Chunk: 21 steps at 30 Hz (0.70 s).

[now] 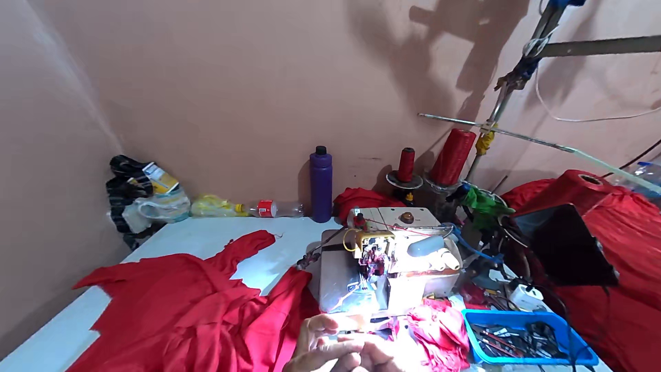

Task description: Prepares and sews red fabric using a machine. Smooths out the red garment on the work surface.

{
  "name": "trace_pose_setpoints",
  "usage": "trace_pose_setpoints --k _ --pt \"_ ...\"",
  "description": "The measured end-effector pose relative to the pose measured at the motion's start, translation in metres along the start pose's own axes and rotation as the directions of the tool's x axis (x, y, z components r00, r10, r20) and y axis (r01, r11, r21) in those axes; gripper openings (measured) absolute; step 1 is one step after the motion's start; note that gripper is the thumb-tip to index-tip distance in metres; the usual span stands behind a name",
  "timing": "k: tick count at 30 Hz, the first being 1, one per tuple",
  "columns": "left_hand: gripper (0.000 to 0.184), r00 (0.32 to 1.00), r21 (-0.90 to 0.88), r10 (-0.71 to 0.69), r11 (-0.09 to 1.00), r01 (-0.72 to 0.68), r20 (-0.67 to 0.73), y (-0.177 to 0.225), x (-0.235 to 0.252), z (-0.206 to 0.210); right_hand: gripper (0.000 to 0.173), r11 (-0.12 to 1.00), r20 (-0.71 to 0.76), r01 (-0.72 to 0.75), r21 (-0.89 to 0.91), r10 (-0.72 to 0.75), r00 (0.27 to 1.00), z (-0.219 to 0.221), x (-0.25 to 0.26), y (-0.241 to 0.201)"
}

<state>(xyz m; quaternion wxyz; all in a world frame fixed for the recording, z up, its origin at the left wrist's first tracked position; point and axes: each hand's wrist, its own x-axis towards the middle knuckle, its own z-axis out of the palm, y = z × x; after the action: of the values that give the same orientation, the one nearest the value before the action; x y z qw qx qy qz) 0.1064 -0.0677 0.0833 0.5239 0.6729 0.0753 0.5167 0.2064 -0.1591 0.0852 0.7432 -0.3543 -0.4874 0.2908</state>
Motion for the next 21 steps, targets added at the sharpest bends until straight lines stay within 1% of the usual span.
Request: trace_pose_setpoints --k 1,3,6,8,10,11,13,15,18,20,21 --pt "0.01 0.999 -0.047 -0.041 0.998 0.041 0.008 -0.004 -0.001 0.0 0.023 0.999 -0.022 -0.017 -0.042 0.016 1.0 -0.005 -0.002 0.001" --pt "0.01 0.996 -0.068 -0.084 0.994 0.085 0.008 -0.006 -0.002 0.0 0.023 0.991 -0.059 -0.037 -0.132 0.03 0.998 -0.012 -0.006 -0.002" --pt "0.007 0.993 -0.03 -0.115 0.993 0.114 -0.015 -0.005 -0.001 0.002 0.02 0.974 -0.123 -0.065 -0.216 0.039 0.992 -0.018 -0.009 -0.004" --pt "0.005 0.993 0.015 -0.12 0.993 0.12 -0.019 -0.006 0.001 0.001 0.021 0.966 -0.152 -0.063 -0.251 0.025 0.988 -0.021 -0.009 -0.002" --pt "0.004 0.996 0.078 -0.088 0.993 0.089 -0.01 -0.007 0.002 0.001 0.019 0.952 -0.177 -0.04 -0.304 -0.015 0.984 -0.019 -0.009 -0.001" --pt "0.007 0.998 0.128 -0.059 0.99 0.059 -0.003 -0.008 0.003 0.001 0.017 0.942 -0.183 -0.019 -0.335 -0.046 0.982 -0.018 -0.009 0.0" --pt "0.019 0.999 0.27 0.022 0.962 -0.029 0.03 -0.013 0.007 0.001 0.014 0.909 -0.19 0.023 -0.416 -0.112 0.975 -0.019 -0.009 0.004" --pt "0.026 0.996 0.452 0.041 0.889 -0.074 0.081 -0.017 0.01 0.0 0.012 0.875 -0.184 0.039 -0.482 -0.144 0.972 -0.021 -0.008 0.007" --pt "0.029 0.99 0.701 0.036 0.702 -0.122 0.137 -0.019 0.014 0.005 0.01 0.84 -0.171 0.058 -0.54 -0.177 0.969 -0.026 -0.005 0.011" --pt "0.027 0.983 0.771 0.072 0.611 -0.178 0.17 -0.024 0.019 0.007 0.009 0.835 -0.168 0.072 -0.546 -0.193 0.967 -0.029 -0.002 0.014" --pt "0.026 0.978 0.782 0.094 0.588 -0.205 0.186 -0.027 0.022 0.008 0.009 0.83 -0.171 0.068 -0.553 -0.193 0.966 -0.03 -0.001 0.016"
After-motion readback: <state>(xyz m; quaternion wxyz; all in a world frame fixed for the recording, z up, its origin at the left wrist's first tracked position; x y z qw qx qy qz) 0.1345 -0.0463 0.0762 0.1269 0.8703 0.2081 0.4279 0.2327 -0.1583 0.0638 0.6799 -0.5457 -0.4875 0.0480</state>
